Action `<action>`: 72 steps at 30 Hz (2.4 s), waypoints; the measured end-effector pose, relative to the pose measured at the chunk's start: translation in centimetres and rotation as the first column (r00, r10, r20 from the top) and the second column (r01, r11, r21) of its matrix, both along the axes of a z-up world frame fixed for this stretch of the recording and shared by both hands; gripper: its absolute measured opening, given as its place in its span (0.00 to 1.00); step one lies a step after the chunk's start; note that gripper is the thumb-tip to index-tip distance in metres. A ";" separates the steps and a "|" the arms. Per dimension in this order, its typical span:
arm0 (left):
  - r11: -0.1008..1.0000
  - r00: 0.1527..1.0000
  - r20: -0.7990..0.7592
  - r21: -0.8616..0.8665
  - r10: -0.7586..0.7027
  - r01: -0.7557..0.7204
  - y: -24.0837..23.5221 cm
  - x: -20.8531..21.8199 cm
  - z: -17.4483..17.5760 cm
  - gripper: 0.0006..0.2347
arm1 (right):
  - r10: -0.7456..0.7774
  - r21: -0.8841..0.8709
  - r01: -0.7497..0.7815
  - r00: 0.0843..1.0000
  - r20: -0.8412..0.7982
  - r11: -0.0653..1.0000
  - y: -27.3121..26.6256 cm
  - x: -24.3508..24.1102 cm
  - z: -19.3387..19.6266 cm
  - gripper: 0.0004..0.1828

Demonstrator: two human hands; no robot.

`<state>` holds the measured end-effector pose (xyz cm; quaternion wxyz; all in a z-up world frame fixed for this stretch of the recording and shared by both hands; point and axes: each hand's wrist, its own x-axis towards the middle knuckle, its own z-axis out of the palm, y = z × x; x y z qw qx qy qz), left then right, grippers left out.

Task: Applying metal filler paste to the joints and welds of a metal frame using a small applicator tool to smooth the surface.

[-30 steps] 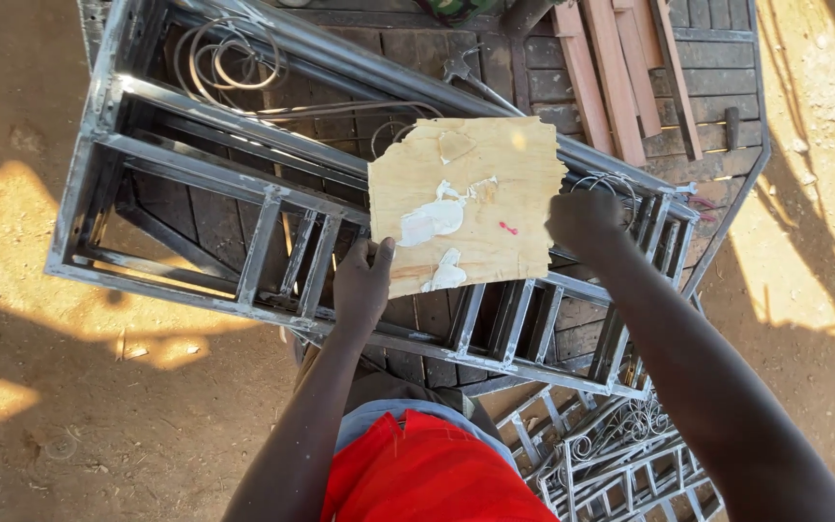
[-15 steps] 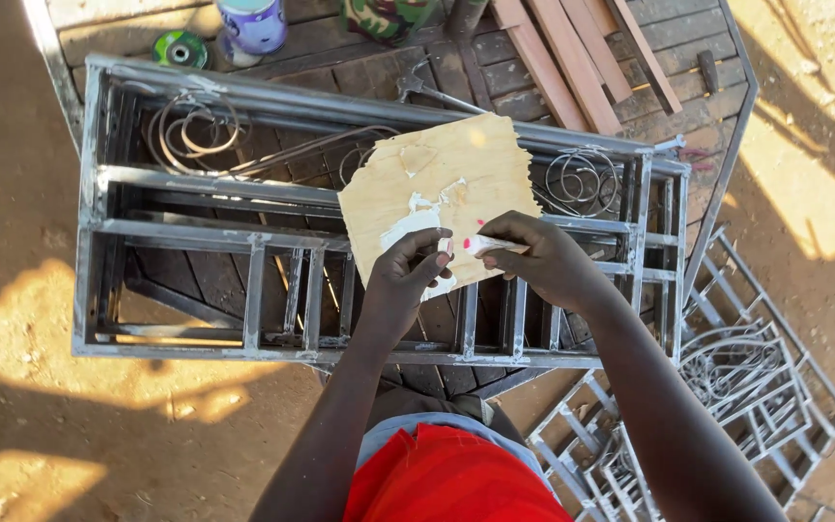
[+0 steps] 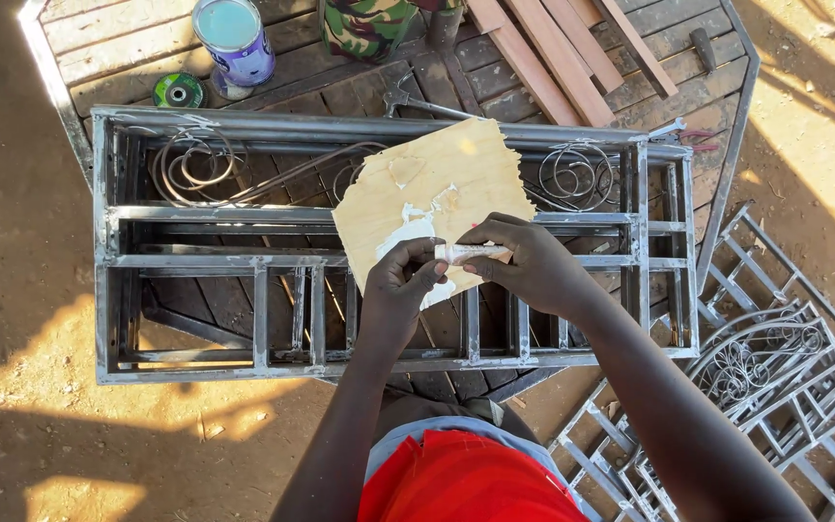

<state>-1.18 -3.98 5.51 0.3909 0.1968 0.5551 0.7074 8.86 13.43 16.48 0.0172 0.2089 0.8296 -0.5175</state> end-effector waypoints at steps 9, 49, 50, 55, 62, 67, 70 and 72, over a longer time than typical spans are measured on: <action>0.995 0.985 -0.163 -0.091 -0.049 0.035 0.0 -1.0 4.4 0.13 | -0.092 -0.264 0.110 0.993 0.079 0.958 -0.5 0.7 0.3 0.17; 0.975 0.998 0.056 -0.221 0.025 -0.012 0.9 -0.3 5.6 0.08 | -0.219 0.096 0.221 0.975 -0.037 0.970 -3.1 2.0 0.2 0.12; 0.977 0.996 0.081 -0.214 0.030 -0.012 1.0 -0.3 5.8 0.10 | -0.216 0.151 0.220 0.976 -0.042 0.964 -3.2 2.0 0.3 0.12; 0.982 0.995 0.094 -0.189 0.014 0.004 0.9 -0.9 5.2 0.12 | -0.164 0.269 0.182 0.983 -0.089 0.946 -3.7 1.6 1.0 0.10; 0.995 0.997 0.040 -0.079 -0.063 0.066 0.5 -1.6 3.3 0.16 | -0.164 0.243 0.186 0.980 -0.110 0.952 -3.0 1.4 1.2 0.13; 0.985 0.987 -0.007 -0.068 -0.160 0.159 0.0 -2.2 5.8 0.14 | -0.310 -0.230 0.312 0.950 0.045 0.922 -2.5 2.2 -1.1 0.19; 0.982 0.983 -0.044 -0.074 -0.176 0.173 0.2 -2.2 6.1 0.13 | -0.275 -0.414 0.256 0.961 0.014 0.874 -2.2 2.3 -2.2 0.18; 0.984 0.980 -0.096 -0.067 -0.172 0.166 0.3 -2.3 5.6 0.12 | -0.289 -0.556 0.247 0.957 0.013 0.793 -2.1 2.5 -3.1 0.16</action>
